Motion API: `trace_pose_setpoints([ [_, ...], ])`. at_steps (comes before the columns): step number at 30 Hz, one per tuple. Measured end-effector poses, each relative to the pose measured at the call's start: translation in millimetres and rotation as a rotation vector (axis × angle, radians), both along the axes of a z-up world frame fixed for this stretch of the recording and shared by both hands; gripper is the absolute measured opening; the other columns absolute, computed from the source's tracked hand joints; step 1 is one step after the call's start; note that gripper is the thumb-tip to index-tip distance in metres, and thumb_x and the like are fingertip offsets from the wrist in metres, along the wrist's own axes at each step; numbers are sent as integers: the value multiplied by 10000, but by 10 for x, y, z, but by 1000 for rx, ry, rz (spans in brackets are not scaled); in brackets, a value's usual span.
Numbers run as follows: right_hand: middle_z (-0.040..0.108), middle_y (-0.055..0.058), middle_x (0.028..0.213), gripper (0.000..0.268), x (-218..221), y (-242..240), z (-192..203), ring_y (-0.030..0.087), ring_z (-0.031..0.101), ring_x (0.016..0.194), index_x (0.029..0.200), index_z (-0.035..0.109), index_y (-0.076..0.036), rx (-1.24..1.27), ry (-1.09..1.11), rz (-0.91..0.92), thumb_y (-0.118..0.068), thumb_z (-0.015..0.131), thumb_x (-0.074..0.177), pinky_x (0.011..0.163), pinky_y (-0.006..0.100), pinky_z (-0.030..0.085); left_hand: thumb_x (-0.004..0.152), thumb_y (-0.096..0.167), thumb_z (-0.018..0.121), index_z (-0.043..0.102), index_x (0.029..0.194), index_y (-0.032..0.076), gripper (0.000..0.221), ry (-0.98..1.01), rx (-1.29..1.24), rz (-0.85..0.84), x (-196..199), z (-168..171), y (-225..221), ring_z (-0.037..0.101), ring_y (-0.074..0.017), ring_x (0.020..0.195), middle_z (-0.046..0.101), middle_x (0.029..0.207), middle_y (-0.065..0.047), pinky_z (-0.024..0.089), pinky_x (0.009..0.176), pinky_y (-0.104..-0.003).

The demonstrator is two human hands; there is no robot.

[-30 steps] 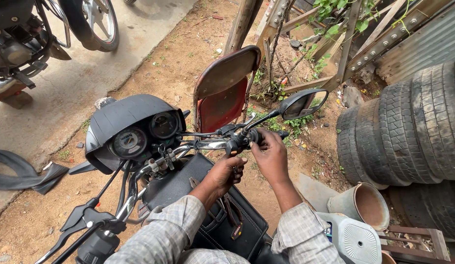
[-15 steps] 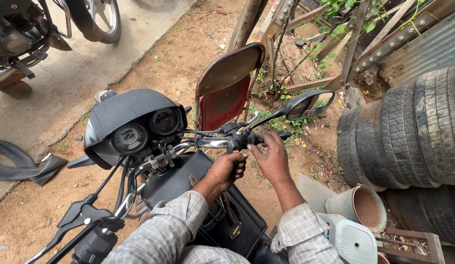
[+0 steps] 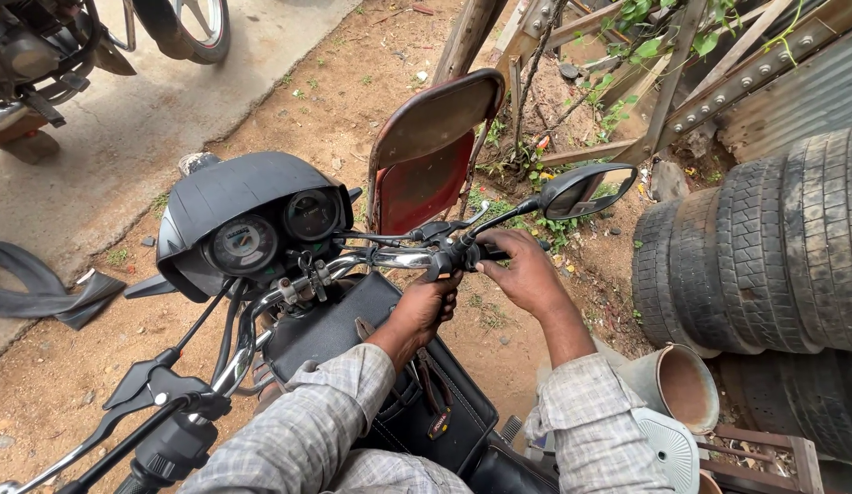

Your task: Repairing motorcycle handlebar components and wiring.

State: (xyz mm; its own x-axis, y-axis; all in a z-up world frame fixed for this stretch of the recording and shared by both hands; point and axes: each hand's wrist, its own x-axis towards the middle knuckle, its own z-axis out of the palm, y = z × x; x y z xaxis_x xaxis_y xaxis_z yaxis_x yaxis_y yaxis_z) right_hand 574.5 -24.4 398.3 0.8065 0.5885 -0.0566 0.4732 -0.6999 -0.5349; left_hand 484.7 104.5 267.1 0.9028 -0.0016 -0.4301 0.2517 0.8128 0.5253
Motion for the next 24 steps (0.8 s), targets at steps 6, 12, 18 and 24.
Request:
trace_pose_setpoints([
  [6, 649, 80, 1308, 458, 95, -19, -71, 262, 563, 1281, 1207, 698, -95, -15, -71, 112, -168, 836, 777, 1103, 397, 435, 1022, 207, 635, 537, 960, 113, 149, -57, -71, -68, 8, -41, 30, 377, -97, 548, 463, 648, 31, 312, 499, -265],
  [12, 653, 90, 1301, 450, 168, -25, -64, 262, 579, 1264, 1240, 690, -80, -53, -54, 195, -194, 810, 821, 1099, 391, 444, 1016, 183, 606, 565, 958, 92, 115, -86, -100, -75, 26, -104, 29, 370, -89, 551, 449, 653, 36, 307, 502, -257],
  [18, 666, 89, 1253, 428, 100, 101, 166, 260, 571, 1235, 1226, 704, -101, -210, -70, 197, -218, 797, 825, 1063, 416, 436, 1032, 170, 615, 534, 957, 106, 128, -79, -108, -42, 45, -126, -19, 363, -85, 555, 444, 664, 40, 298, 497, -252],
  [24, 725, 47, 1183, 327, 155, 138, 104, 271, 585, 1215, 1097, 738, -95, -305, -176, 291, -216, 803, 800, 1049, 436, 449, 1016, 190, 628, 548, 961, 106, 129, -35, -91, -6, -3, 78, -39, 355, -79, 541, 442, 653, 44, 285, 487, -242],
])
